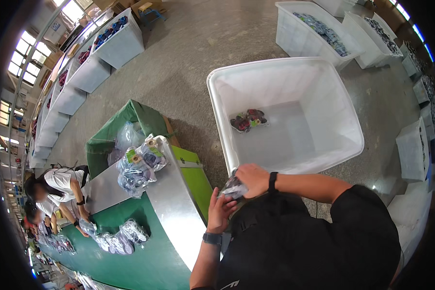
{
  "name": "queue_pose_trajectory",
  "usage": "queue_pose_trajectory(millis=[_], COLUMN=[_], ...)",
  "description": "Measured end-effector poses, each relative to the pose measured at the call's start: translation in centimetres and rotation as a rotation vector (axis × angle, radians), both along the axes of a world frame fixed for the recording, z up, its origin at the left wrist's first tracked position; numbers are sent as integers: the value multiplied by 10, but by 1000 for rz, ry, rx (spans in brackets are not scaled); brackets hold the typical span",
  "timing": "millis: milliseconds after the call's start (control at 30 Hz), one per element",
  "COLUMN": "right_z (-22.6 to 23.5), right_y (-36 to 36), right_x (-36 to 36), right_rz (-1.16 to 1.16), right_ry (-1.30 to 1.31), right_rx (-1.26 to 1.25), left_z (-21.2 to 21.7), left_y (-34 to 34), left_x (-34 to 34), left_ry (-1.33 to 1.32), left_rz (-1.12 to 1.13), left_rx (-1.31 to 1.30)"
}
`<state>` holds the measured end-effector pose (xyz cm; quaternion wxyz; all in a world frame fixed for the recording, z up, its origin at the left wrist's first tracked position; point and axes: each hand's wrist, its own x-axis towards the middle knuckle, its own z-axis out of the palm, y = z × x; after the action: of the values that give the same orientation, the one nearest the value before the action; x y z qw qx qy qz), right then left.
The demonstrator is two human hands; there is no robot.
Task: The person picks packaged slippers from a conveyor belt and places them into a white bin. They repeatedly transfer items from the belt to the bin, occasionally moving the bin to a different location and continuing the same pick-and-place routine.
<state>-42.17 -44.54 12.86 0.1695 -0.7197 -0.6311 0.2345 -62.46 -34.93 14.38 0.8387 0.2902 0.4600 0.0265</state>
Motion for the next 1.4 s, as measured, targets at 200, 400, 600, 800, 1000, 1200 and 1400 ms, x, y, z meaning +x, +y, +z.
queue_pose_trajectory(millis=[200, 400, 600, 800, 1000, 1200, 1400], right_z=[-28, -57, -65, -85, -121, -154, -176], right_y=[-54, -87, -104, -115, -132, -173, -208], right_x=[79, 144, 225, 249, 195, 144, 114], right_rz=[-219, -354, -715, -1050, -935, -842, -880], right_ry=[22, -58, -265, 77, 100, 217, 459], right_rx=[-154, -290, -315, -102, -179, -266, -314], left_z=[-25, -46, -50, -62, -75, -81, -95], left_y=[7, 3, -9, -20, -18, -1, 29], left_x=[-23, -81, -123, -143, -160, -187, -224], left_ry=[155, 324, 402, 454, 418, 456, 451], left_rz=[-28, 80, 200, 221, 232, 176, 179], left_rx=[351, 360, 329, 285, 285, 288, 308])
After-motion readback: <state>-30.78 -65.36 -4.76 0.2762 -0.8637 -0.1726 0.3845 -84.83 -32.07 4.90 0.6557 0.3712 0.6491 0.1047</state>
